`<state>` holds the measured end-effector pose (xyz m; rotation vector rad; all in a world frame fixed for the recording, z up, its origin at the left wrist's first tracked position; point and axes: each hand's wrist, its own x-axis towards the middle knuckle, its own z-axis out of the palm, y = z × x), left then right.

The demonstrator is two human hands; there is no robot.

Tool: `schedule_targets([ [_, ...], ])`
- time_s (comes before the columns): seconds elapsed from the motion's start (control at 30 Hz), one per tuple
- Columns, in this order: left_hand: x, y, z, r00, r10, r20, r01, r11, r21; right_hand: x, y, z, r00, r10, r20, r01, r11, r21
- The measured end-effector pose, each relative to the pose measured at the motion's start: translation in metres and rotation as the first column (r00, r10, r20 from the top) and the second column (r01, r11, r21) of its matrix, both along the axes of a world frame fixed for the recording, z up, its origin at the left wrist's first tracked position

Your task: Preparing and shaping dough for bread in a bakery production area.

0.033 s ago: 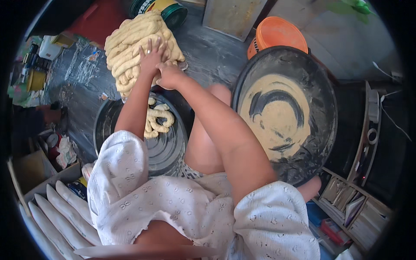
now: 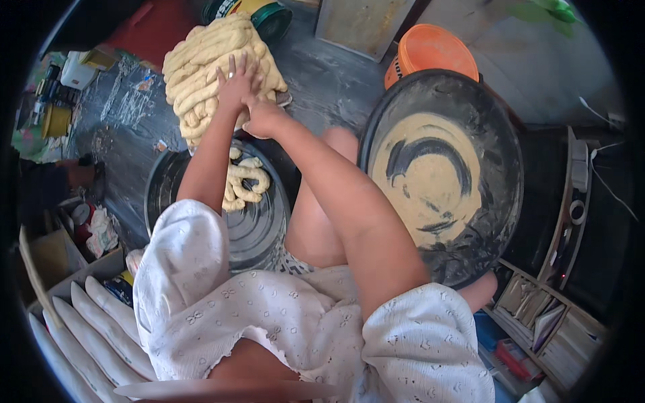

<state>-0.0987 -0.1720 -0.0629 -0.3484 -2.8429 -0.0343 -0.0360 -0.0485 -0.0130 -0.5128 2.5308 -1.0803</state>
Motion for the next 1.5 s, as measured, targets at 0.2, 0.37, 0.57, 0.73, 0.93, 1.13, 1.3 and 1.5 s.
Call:
schedule_targets([
  [0.2,0.09,-0.006,-0.006,0.998,-0.002,0.068,-0.057,0.513,0.856,0.033,0.008,-0.028,0.995,-0.096,-0.002,0.09,0.937,-0.337],
  [0.37,0.194,-0.049,-0.129,0.793,0.39,0.467,-0.604,0.408,0.685,0.047,0.005,-0.038,0.916,0.304,0.262,-0.365,0.902,0.232],
  [0.57,0.211,-0.059,-0.228,0.791,0.009,0.612,-0.355,0.821,0.448,0.056,-0.008,-0.041,0.852,0.428,0.301,-0.49,0.855,0.171],
  [0.73,0.206,-0.066,-0.26,0.569,0.07,0.819,-0.206,0.977,0.06,0.046,-0.004,-0.019,0.864,0.361,0.351,-0.441,0.879,0.182],
  [0.93,0.204,-0.059,-0.273,0.631,0.002,0.776,-0.015,1.0,0.009,0.035,0.013,-0.021,0.865,0.334,0.373,-0.408,0.902,0.138],
  [1.13,0.207,-0.073,-0.264,0.683,-0.028,0.73,0.14,0.986,-0.093,0.031,0.01,-0.021,0.863,0.359,0.356,-0.419,0.902,0.107],
  [1.3,0.201,-0.154,-0.216,0.676,0.229,0.7,-0.736,0.245,0.631,0.026,0.001,-0.025,0.864,0.38,0.33,-0.424,0.903,0.07],
  [1.5,0.214,-0.117,0.009,0.923,0.253,0.288,-0.213,-0.287,0.934,0.029,0.024,-0.041,0.864,0.345,0.366,-0.414,0.901,0.127],
])
